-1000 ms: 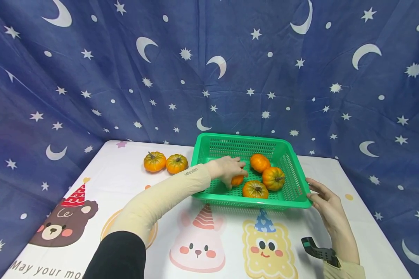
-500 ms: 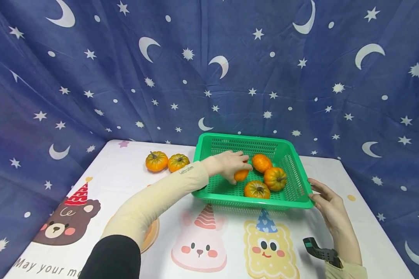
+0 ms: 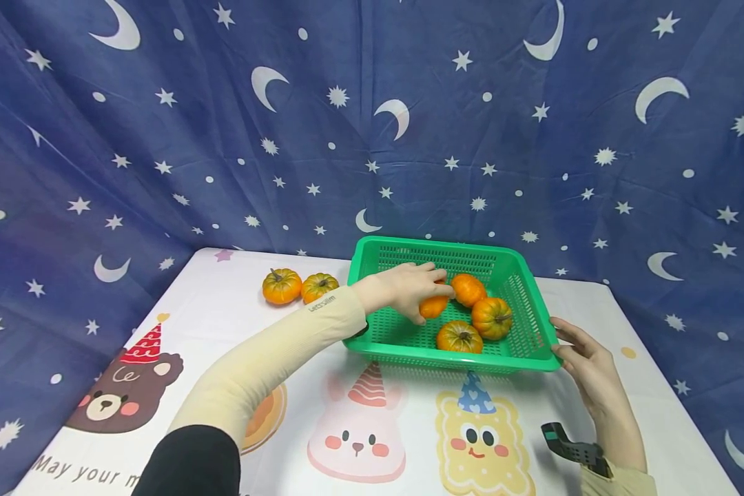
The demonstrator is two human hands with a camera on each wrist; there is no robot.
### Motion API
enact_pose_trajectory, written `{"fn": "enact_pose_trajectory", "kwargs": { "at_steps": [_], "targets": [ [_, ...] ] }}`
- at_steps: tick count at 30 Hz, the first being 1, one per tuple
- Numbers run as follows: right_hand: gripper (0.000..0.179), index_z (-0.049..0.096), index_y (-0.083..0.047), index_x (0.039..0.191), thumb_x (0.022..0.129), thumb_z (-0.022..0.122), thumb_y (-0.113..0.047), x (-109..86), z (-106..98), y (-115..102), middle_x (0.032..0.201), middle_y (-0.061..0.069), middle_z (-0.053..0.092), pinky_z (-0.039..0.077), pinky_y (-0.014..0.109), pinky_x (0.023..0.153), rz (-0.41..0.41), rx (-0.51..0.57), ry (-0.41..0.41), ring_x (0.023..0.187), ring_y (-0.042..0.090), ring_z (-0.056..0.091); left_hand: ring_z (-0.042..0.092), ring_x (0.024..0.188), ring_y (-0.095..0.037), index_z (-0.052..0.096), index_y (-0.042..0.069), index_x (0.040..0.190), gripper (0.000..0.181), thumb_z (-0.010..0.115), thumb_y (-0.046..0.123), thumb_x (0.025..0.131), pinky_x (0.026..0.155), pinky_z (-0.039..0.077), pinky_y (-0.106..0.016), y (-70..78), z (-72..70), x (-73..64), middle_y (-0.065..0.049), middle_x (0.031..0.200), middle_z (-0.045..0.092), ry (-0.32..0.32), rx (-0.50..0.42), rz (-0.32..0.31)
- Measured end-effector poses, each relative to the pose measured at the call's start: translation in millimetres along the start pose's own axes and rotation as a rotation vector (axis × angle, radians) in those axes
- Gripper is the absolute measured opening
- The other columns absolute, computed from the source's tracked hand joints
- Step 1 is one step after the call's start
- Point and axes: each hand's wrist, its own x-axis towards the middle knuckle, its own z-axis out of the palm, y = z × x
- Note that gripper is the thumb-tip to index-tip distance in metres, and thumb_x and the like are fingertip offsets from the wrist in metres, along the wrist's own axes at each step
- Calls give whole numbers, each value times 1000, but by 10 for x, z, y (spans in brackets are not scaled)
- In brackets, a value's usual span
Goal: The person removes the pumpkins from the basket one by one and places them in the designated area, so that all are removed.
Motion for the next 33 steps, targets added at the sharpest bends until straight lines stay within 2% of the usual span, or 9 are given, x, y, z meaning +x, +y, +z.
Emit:
{"fn": "enact_pose_trajectory", "kwargs": {
  "at_steps": [5,8,11,13,17,25,30,33],
  "targets": [
    [53,48,-19,142,91,62,-13,-30,-5,-57,120,-8,51,53,18,73,-6,6,-28,96,8,55,40,132,-25,42,32,142,71,73,45,80,95,48,-39,13,-27,-62,-4,149,36,46,-1,14],
    [52,49,-20,141,91,62,-12,-58,15,-103,119,-9,51,53,17,73,6,9,-10,97,6,55,43,122,-21,43,32,140,69,73,42,79,87,49,-35,24,-56,-117,-2,145,39,81,-9,20],
    [54,45,-19,143,92,59,-13,-159,73,-309,118,-11,49,52,16,75,41,-35,-21,98,5,54,44,117,-19,44,33,139,68,73,41,78,84,48,-33,31,-80,-177,-1,141,42,112,-16,20],
    [53,44,-13,144,93,57,-11,-269,153,-498,115,-12,49,51,14,74,30,-48,-8,95,2,55,45,116,-18,45,33,139,68,73,41,78,84,48,-32,32,-87,-214,-1,139,43,131,-24,17],
    [55,38,-7,147,94,53,-9,-351,209,-672,115,-11,47,51,13,74,32,-96,-24,94,1,54,45,114,-18,46,32,137,67,73,41,77,84,49,-32,16,-77,-286,0,136,45,171,-36,10],
    [50,50,-17,140,91,61,-11,-166,83,-303,115,-9,52,53,17,71,-7,11,-19,92,6,56,46,113,-20,48,29,136,67,76,41,76,87,50,-33,-2,-43,-444,-1,133,47,235,-68,16],
    [55,44,-15,144,91,60,-13,-167,74,-333,118,-10,50,53,17,73,4,3,-48,96,7,54,47,113,-20,49,28,135,67,76,40,75,86,50,-33,-3,6,-539,-1,131,47,276,-82,9],
    [53,45,-19,143,93,60,-14,-113,51,-222,120,-10,49,53,16,75,7,-18,-31,97,5,55,46,112,-19,50,28,133,66,76,41,75,87,49,-33,-5,28,-593,-1,131,48,301,-93,-7]
  ]
}}
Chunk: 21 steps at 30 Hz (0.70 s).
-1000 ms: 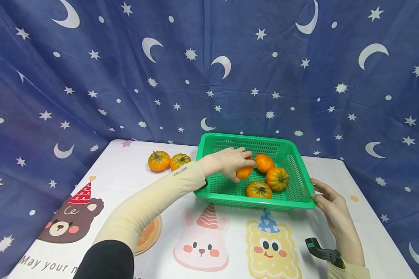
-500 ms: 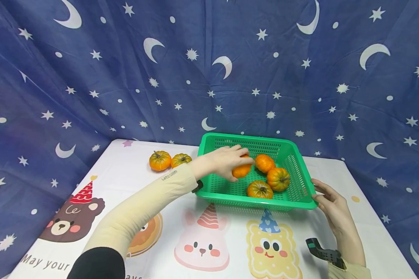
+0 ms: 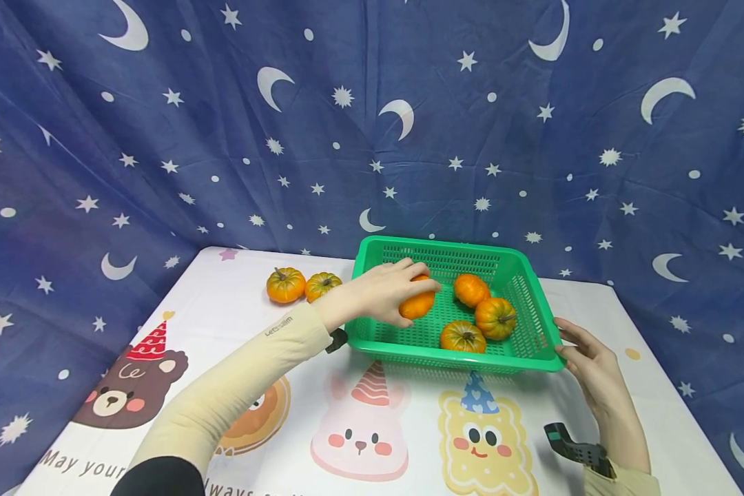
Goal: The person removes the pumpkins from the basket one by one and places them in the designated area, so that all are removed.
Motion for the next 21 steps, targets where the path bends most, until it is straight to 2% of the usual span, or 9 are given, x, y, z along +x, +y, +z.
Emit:
{"fn": "enact_pose_trajectory", "kwargs": {
  "at_steps": [4,6,10,13,21],
  "targets": [
    [51,48,-20,141,93,61,-12,83,-46,170,120,-8,51,53,16,73,-25,55,1,96,5,56,46,113,-20,50,27,133,65,76,41,74,87,48,-33,-10,-5,-69,-1,131,48,40,-12,-16],
    [52,47,-19,142,92,60,-13,99,-61,192,120,-9,51,53,16,74,-36,49,-20,97,6,56,45,114,-20,50,27,133,66,75,40,74,86,49,-33,-14,-9,-106,-1,131,48,61,-18,-26],
    [50,49,-19,140,92,62,-13,92,-42,181,119,-8,51,54,16,73,-39,58,-8,94,6,57,45,115,-19,49,27,134,67,76,41,74,82,50,-31,-26,8,-188,0,131,47,96,-35,-52],
    [50,50,-19,140,92,62,-14,42,-15,89,118,-8,51,54,16,73,-28,43,-7,94,5,57,45,115,-19,48,27,134,68,76,42,74,81,51,-31,-32,40,-254,-1,132,46,116,-53,-69],
    [51,46,-13,142,93,57,-10,-232,153,-400,114,-11,49,52,14,73,20,7,8,94,4,54,47,114,-20,51,23,130,65,76,40,73,80,52,-32,-57,146,-393,-3,129,49,219,-73,-72]
  ]
}}
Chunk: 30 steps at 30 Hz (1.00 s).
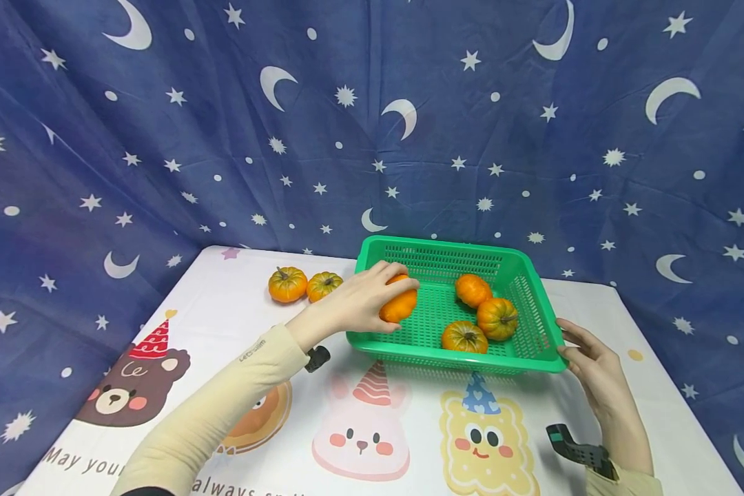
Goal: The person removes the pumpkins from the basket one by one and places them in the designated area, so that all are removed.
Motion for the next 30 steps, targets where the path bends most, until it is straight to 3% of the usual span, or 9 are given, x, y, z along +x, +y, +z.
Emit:
{"fn": "enact_pose_trajectory", "kwargs": {
  "at_steps": [4,7,10,18,23,27,30],
  "targets": [
    [51,44,-12,144,94,55,-10,-40,18,-66,114,-11,48,51,13,74,1,-23,-4,95,4,53,46,113,-19,52,23,130,64,76,38,73,77,53,-31,-13,17,-46,-3,129,48,27,-19,-26],
    [50,48,-14,141,92,58,-10,-1,-10,23,114,-10,50,52,15,72,-7,23,3,93,5,55,46,112,-18,52,23,129,63,76,36,72,74,53,-29,-20,18,-79,-3,129,47,46,-35,-50],
    [51,48,-18,141,92,59,-15,54,-54,105,115,-11,50,52,15,74,-22,3,-25,95,5,54,46,111,-17,52,23,128,61,76,35,72,71,52,-28,-25,18,-110,-2,129,47,70,-51,-73],
    [50,49,-18,140,92,61,-13,209,-146,362,117,-10,51,53,16,73,-60,59,-49,95,5,56,49,109,-18,53,19,124,62,80,33,70,71,52,-28,-39,51,-219,-4,126,47,151,-108,-118],
    [51,46,-16,142,93,60,-13,181,-117,314,119,-9,50,53,16,75,-33,41,-39,96,4,56,50,108,-19,51,17,122,62,80,34,70,70,54,-28,-45,76,-289,-5,126,46,205,-127,-136],
    [51,44,-11,143,94,57,-10,24,-19,48,115,-10,49,52,14,73,-23,37,-18,92,2,57,50,107,-20,49,16,121,62,79,37,70,72,54,-30,-52,86,-332,-6,126,46,233,-148,-150],
    [50,46,-15,142,93,55,-10,-67,19,-103,113,-12,49,52,13,74,-7,6,-21,92,1,56,50,108,-21,48,16,121,64,79,38,70,76,54,-32,-63,97,-362,-7,125,46,251,-167,-164]
  ]
}}
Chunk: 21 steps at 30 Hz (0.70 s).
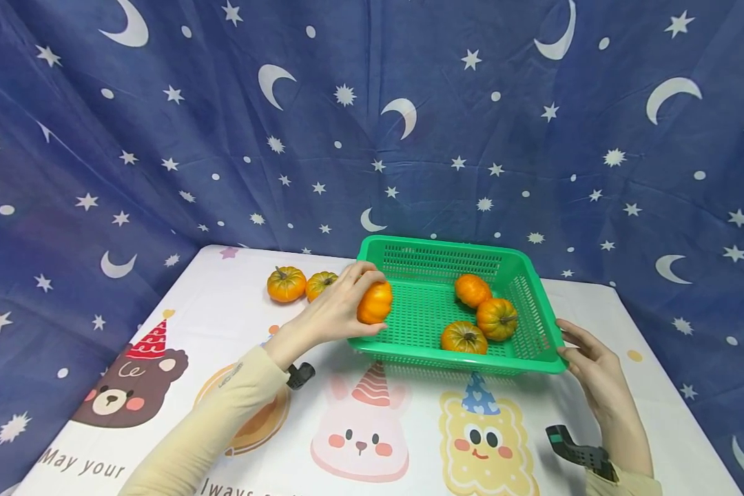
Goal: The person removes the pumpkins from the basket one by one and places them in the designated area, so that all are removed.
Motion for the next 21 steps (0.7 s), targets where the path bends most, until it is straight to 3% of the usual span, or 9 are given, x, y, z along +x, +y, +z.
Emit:
{"fn": "enact_pose_trajectory", "kwargs": {
  "at_steps": [7,12,16,21],
  "targets": [
    [51,44,-12,143,94,54,-9,18,-23,47,114,-10,48,52,14,73,6,7,5,93,2,55,50,110,-21,46,14,120,67,81,39,68,83,53,-36,-33,6,-58,-6,123,46,44,-50,-19],
    [49,48,-19,141,93,56,-11,-9,-6,8,113,-14,49,52,14,73,10,-7,4,93,0,55,52,109,-20,43,14,121,71,82,41,68,84,54,-36,-49,3,-102,-6,124,45,62,-84,-37],
    [52,43,-15,144,94,55,-11,2,-7,-5,113,-13,47,51,13,73,15,-18,-8,93,0,55,54,105,-20,42,16,123,73,83,41,68,85,54,-36,-64,-7,-142,-5,124,45,79,-127,-65],
    [52,45,-19,143,94,59,-13,219,-133,372,118,-11,49,53,14,73,9,-7,18,95,1,57,56,103,-21,43,19,129,77,84,40,68,85,53,-37,-88,-2,-198,-4,127,43,99,-182,-121]
  ]
}}
